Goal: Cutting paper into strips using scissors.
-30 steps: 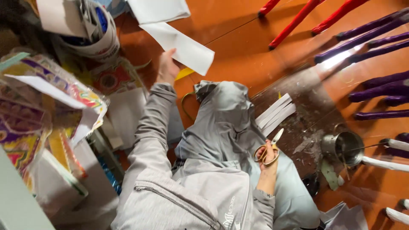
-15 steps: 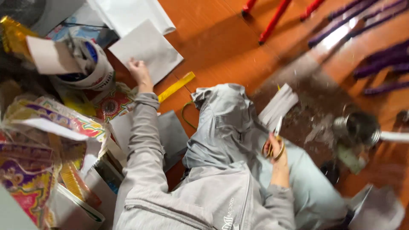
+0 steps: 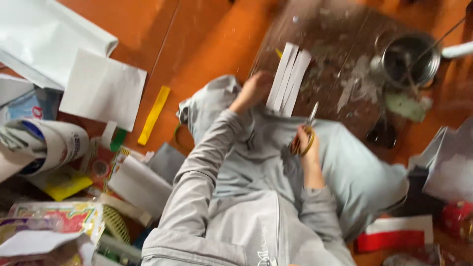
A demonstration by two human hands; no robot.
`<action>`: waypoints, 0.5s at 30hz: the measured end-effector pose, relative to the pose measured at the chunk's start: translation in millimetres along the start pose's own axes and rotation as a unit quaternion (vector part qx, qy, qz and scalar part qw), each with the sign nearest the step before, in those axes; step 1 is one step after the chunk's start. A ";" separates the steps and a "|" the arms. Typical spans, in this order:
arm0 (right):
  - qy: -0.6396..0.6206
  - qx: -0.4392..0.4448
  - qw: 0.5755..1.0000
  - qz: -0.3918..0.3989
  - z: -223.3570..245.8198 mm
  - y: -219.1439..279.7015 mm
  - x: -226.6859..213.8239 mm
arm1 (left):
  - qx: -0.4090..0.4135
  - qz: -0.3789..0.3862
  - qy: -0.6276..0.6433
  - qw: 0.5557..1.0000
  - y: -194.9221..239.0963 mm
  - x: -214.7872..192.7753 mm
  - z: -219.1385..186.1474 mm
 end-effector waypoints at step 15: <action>-0.048 0.068 0.993 -0.089 -14.7 -40.3 16.3 | 0.038 -0.016 -0.457 0.889 -143.8 51.1 -5.0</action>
Point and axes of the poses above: each hand's wrist, its own y-axis away from the middle knuckle, its own x-axis out of the palm, z = x × y, the point moved 3 cm from there along -y, towards the middle knuckle, and after that the axes turned 11 degrees about z, right-handed, at the moved point
